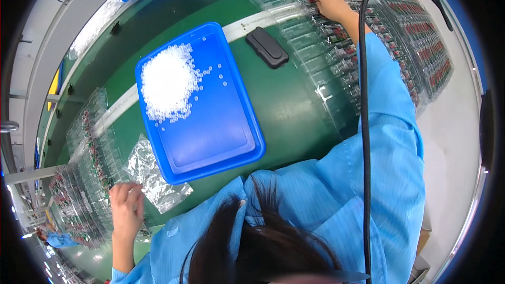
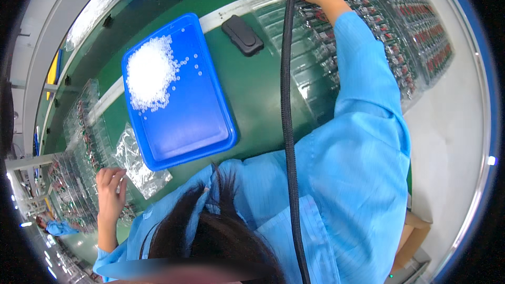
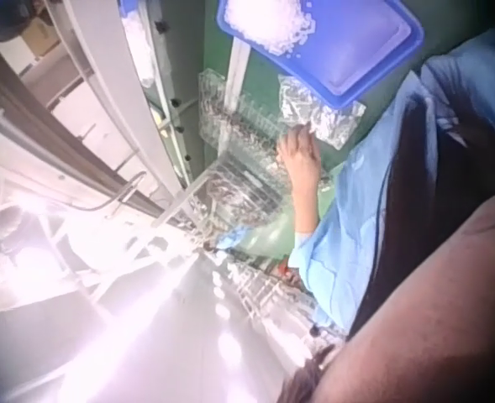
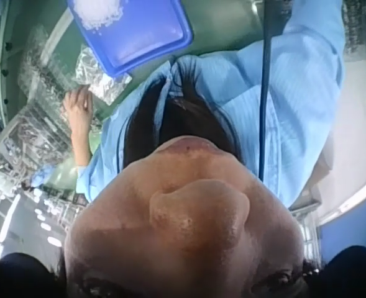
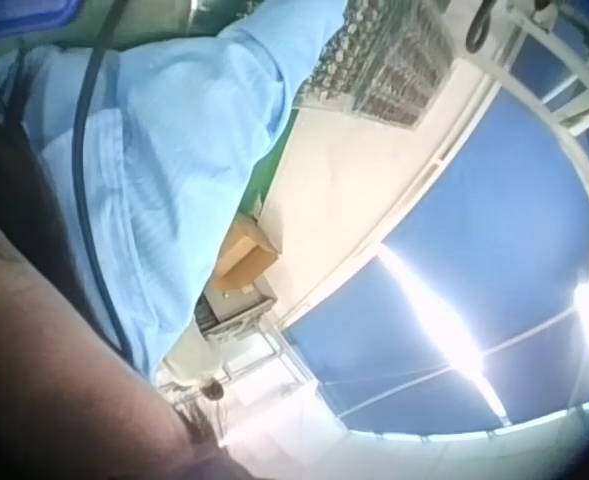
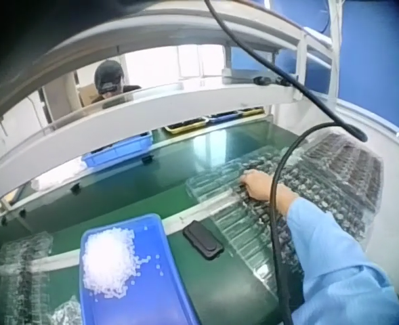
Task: The person assembles small electronic circuit boards by hand, attaching plastic rings and components to them at a factory workbench.
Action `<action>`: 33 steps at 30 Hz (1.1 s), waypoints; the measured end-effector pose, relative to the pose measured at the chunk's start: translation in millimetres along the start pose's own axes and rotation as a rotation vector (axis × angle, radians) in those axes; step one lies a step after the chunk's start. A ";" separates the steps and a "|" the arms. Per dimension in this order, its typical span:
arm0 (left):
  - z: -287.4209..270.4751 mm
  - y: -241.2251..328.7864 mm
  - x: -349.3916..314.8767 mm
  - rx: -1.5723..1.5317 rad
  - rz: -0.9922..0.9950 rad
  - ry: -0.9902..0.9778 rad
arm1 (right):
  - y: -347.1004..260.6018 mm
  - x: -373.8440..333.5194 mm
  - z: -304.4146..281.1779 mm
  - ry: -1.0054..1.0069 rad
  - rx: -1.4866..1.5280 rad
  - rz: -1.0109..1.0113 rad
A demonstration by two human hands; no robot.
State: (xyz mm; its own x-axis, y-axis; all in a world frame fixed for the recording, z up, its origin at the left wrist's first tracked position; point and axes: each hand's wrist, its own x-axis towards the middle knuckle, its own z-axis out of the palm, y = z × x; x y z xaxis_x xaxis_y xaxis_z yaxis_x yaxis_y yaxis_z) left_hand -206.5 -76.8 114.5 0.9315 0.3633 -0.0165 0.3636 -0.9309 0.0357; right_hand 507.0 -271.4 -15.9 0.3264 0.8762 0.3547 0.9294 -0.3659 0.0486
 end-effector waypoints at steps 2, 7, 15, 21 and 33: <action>16.0 9.6 41.6 -0.123 0.117 0.016 | 1.3 -1.7 -7.4 -0.039 0.045 0.019; 58.1 39.9 128.4 -0.394 0.397 0.014 | 17.8 12.0 -8.4 -0.228 0.077 -0.047; 71.5 57.3 156.1 -0.571 0.530 -0.071 | 24.3 38.0 -22.3 -0.400 -0.170 -0.069; 55.5 43.4 148.7 -0.547 0.550 0.028 | 31.8 15.5 -59.2 -0.182 -0.061 -0.113; 43.5 68.0 235.8 -0.608 0.339 0.051 | -299.6 4.2 -164.5 -0.115 0.081 -0.641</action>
State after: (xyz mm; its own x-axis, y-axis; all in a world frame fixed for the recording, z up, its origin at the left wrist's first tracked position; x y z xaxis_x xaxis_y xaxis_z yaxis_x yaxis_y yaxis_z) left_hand 37.8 -56.2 69.5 0.9874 0.0723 0.1410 -0.0240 -0.8113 0.5841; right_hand 201.6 -209.7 124.6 -0.2838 0.9424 0.1768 0.9546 0.2602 0.1452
